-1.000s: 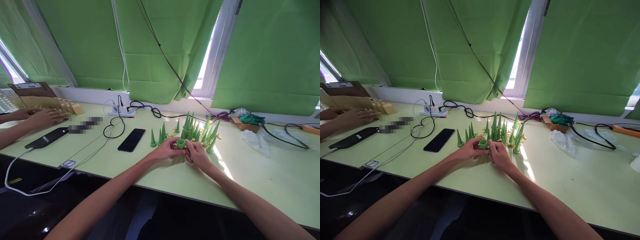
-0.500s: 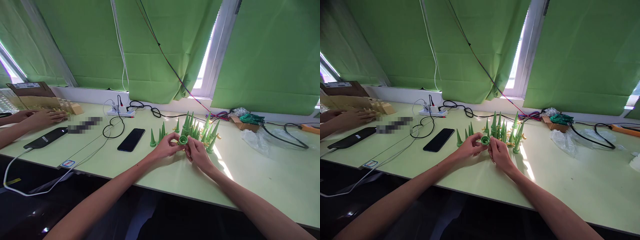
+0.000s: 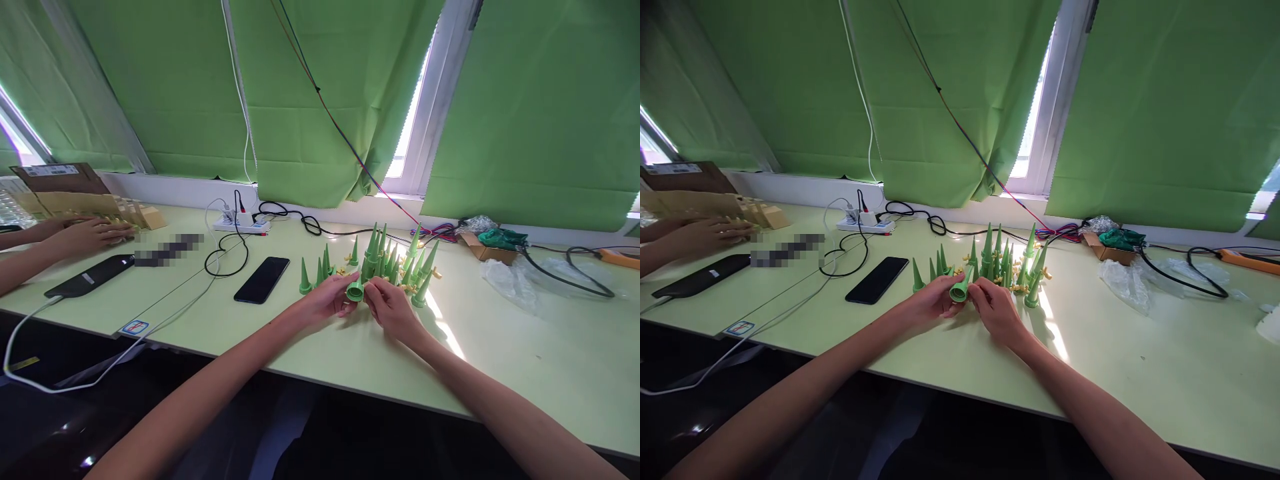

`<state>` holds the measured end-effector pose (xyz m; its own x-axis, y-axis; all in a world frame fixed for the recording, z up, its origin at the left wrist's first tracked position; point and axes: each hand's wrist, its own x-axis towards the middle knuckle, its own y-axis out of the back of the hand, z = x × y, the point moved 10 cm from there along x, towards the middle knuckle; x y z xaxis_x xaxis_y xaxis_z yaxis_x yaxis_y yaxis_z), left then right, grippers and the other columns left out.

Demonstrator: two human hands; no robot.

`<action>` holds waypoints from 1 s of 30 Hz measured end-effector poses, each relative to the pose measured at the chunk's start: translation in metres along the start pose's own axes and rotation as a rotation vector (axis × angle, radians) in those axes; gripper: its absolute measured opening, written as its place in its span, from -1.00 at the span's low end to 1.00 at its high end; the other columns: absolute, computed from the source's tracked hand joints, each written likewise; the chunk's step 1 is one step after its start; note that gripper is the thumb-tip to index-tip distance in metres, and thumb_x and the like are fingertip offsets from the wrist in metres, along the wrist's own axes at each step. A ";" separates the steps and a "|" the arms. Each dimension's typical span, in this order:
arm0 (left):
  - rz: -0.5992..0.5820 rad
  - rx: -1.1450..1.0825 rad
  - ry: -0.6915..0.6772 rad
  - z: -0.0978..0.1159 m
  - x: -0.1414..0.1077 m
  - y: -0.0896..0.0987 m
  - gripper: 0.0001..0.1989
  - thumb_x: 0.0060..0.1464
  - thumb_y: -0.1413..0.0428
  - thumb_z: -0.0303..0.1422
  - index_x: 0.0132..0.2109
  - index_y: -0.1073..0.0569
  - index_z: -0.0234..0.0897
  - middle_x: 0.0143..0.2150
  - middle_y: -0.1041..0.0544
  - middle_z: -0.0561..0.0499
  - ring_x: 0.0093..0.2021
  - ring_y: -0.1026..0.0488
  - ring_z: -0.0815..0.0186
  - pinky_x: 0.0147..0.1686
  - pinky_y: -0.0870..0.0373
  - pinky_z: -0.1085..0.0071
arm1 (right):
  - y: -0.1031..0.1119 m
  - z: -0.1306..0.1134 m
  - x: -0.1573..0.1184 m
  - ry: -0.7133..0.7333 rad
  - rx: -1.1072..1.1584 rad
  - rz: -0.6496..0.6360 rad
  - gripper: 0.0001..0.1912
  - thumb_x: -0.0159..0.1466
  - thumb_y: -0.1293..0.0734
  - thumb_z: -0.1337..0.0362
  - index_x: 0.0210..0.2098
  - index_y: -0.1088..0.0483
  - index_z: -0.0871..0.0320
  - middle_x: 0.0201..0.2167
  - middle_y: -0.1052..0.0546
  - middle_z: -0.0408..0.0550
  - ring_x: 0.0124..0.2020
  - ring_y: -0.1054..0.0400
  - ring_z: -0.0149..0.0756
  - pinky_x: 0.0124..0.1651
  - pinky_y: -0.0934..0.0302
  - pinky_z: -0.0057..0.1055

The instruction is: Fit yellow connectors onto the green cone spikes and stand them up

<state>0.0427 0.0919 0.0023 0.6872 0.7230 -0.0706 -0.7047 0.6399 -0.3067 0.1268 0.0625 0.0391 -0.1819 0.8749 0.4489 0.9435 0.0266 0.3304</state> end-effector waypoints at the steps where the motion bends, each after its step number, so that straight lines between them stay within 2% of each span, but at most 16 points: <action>1: -0.002 -0.006 0.004 0.001 0.000 0.000 -0.56 0.11 -0.20 -0.05 -0.46 -0.32 -0.33 -0.62 -0.28 0.13 -0.68 -0.22 0.51 -0.68 -0.08 0.51 | -0.001 0.000 0.000 0.006 -0.014 -0.009 -0.55 0.42 -0.14 0.00 -0.51 -0.14 0.10 -0.63 -0.22 -0.24 -0.61 -0.06 -0.45 -0.53 0.01 -0.46; 8: 0.026 -0.014 0.031 0.002 -0.004 0.002 -0.58 0.03 -0.28 -0.10 -0.46 -0.34 -0.34 -0.69 -0.15 0.19 -0.68 -0.18 0.51 -0.67 -0.05 0.52 | -0.003 -0.001 0.000 0.056 -0.051 -0.028 -0.59 0.44 -0.12 0.06 -0.49 -0.12 0.08 -0.64 -0.23 -0.25 -0.61 -0.06 -0.43 -0.50 0.02 -0.43; 13: -0.028 -0.028 0.029 0.004 -0.007 -0.005 -0.62 0.05 -0.27 -0.12 -0.40 -0.36 -0.35 -0.60 -0.26 0.14 -0.64 -0.23 0.50 -0.68 -0.04 0.52 | -0.004 -0.003 0.000 0.081 -0.066 -0.039 -0.60 0.45 -0.11 0.07 -0.49 -0.09 0.08 -0.66 -0.23 -0.26 -0.61 -0.06 -0.43 -0.49 0.02 -0.43; 19: 0.033 -0.008 0.020 0.003 -0.006 0.002 -0.61 -0.01 -0.32 -0.15 -0.41 -0.32 -0.32 -0.65 -0.06 0.25 -0.65 -0.11 0.53 -0.65 -0.09 0.52 | -0.005 -0.004 -0.001 0.079 -0.086 -0.057 -0.59 0.45 -0.10 0.07 -0.50 -0.10 0.08 -0.67 -0.25 -0.25 -0.62 -0.08 -0.44 -0.48 0.01 -0.42; 26: 0.036 0.144 -0.065 0.011 -0.007 -0.002 -0.58 0.01 -0.29 -0.08 -0.38 -0.35 -0.36 -0.52 -0.11 0.21 -0.62 -0.07 0.58 -0.68 -0.08 0.53 | -0.005 -0.003 -0.001 0.055 -0.019 -0.065 -0.52 0.45 -0.09 -0.01 -0.53 -0.16 0.09 -0.72 -0.25 -0.23 -0.67 -0.09 -0.44 -0.53 0.00 -0.42; 30: -0.008 0.187 -0.096 0.013 -0.008 -0.008 -0.61 0.06 -0.24 -0.08 -0.28 -0.42 -0.38 -0.44 -0.20 0.15 -0.56 -0.15 0.56 -0.68 -0.10 0.55 | -0.008 0.000 -0.002 0.003 0.099 -0.074 -0.45 0.43 -0.08 -0.07 -0.59 -0.17 0.10 -0.76 -0.24 -0.23 -0.72 -0.08 -0.45 -0.58 -0.01 -0.42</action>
<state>0.0403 0.0845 0.0177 0.6794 0.7333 0.0249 -0.7257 0.6766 -0.1251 0.1199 0.0600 0.0357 -0.2526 0.8675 0.4286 0.9502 0.1388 0.2791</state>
